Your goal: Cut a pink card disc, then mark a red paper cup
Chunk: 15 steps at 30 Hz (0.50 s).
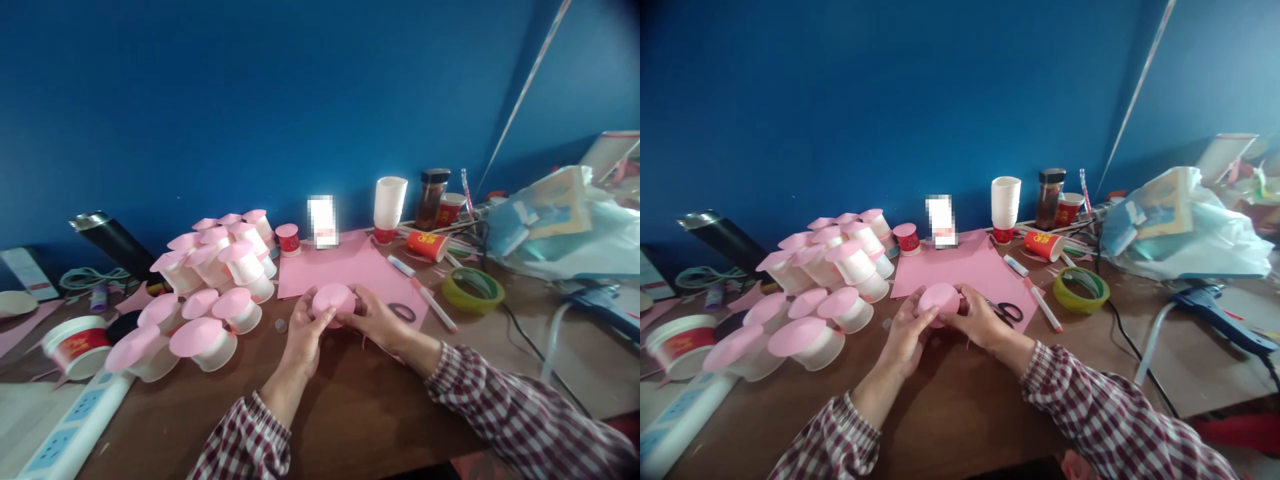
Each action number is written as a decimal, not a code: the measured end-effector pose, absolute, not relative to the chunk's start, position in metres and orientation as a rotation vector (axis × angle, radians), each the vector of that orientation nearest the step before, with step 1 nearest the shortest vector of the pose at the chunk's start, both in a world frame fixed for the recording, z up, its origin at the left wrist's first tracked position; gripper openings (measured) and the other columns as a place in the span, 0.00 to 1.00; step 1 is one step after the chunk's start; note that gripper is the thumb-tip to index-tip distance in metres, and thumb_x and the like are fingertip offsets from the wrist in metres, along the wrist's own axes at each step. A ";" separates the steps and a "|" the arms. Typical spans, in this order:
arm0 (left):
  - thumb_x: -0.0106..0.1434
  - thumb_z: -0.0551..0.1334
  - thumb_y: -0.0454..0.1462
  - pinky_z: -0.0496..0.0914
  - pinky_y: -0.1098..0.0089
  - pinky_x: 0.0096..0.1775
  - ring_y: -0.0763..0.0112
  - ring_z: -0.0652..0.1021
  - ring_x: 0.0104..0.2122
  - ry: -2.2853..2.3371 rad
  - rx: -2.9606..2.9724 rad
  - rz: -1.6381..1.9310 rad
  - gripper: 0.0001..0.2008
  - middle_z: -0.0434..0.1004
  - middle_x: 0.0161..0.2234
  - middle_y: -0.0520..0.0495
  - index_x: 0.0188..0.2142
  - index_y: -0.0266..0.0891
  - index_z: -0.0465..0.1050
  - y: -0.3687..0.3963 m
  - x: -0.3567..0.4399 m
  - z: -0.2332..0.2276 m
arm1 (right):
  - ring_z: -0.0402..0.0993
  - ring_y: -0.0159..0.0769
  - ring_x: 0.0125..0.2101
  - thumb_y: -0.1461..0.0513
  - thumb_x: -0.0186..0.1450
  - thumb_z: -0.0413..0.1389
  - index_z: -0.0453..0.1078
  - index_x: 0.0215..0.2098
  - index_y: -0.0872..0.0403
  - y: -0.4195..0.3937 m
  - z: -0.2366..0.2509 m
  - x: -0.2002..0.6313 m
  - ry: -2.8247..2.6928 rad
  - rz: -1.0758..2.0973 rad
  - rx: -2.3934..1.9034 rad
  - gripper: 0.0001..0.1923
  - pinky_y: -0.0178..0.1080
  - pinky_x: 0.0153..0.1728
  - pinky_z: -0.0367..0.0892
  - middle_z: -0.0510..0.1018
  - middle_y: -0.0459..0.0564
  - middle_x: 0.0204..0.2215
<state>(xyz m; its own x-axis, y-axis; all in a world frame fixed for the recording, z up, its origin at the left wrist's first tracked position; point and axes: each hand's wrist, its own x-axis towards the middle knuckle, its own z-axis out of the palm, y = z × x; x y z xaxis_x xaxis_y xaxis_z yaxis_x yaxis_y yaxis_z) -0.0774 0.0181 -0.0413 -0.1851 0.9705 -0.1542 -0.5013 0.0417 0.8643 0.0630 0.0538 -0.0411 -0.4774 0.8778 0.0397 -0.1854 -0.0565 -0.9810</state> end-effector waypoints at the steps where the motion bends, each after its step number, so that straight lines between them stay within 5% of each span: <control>1: 0.47 0.71 0.35 0.71 0.70 0.37 0.71 0.77 0.31 1.014 0.633 1.490 0.35 0.76 0.36 0.47 0.53 0.39 0.60 0.018 -0.078 -0.041 | 0.75 0.34 0.32 0.58 0.52 0.66 0.62 0.43 0.53 0.054 -0.041 0.063 -1.390 1.676 -0.778 0.25 0.37 0.34 0.70 0.76 0.47 0.33; 8: 0.47 0.71 0.35 0.71 0.67 0.41 0.66 0.77 0.38 1.004 0.595 1.533 0.37 0.76 0.41 0.44 0.55 0.40 0.59 0.020 -0.081 -0.043 | 0.73 0.30 0.25 0.57 0.53 0.65 0.60 0.47 0.54 0.056 -0.043 0.067 -1.417 1.689 -0.887 0.28 0.33 0.26 0.66 0.76 0.43 0.25; 15: 0.53 0.68 0.39 0.70 0.64 0.44 0.63 0.76 0.42 0.870 0.630 1.496 0.29 0.74 0.46 0.41 0.54 0.40 0.62 0.016 -0.082 -0.040 | 0.74 0.37 0.36 0.58 0.57 0.62 0.63 0.46 0.54 0.059 -0.048 0.068 -1.503 1.605 -0.777 0.21 0.41 0.40 0.69 0.77 0.49 0.35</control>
<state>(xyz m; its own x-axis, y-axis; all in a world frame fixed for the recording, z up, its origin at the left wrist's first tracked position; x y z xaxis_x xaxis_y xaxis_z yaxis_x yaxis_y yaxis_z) -0.0816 0.0163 -0.0399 -0.1194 0.9875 -0.1029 -0.5776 0.0152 0.8162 0.0680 0.0586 -0.0476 -0.5028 0.8608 0.0792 -0.1353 0.0121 -0.9907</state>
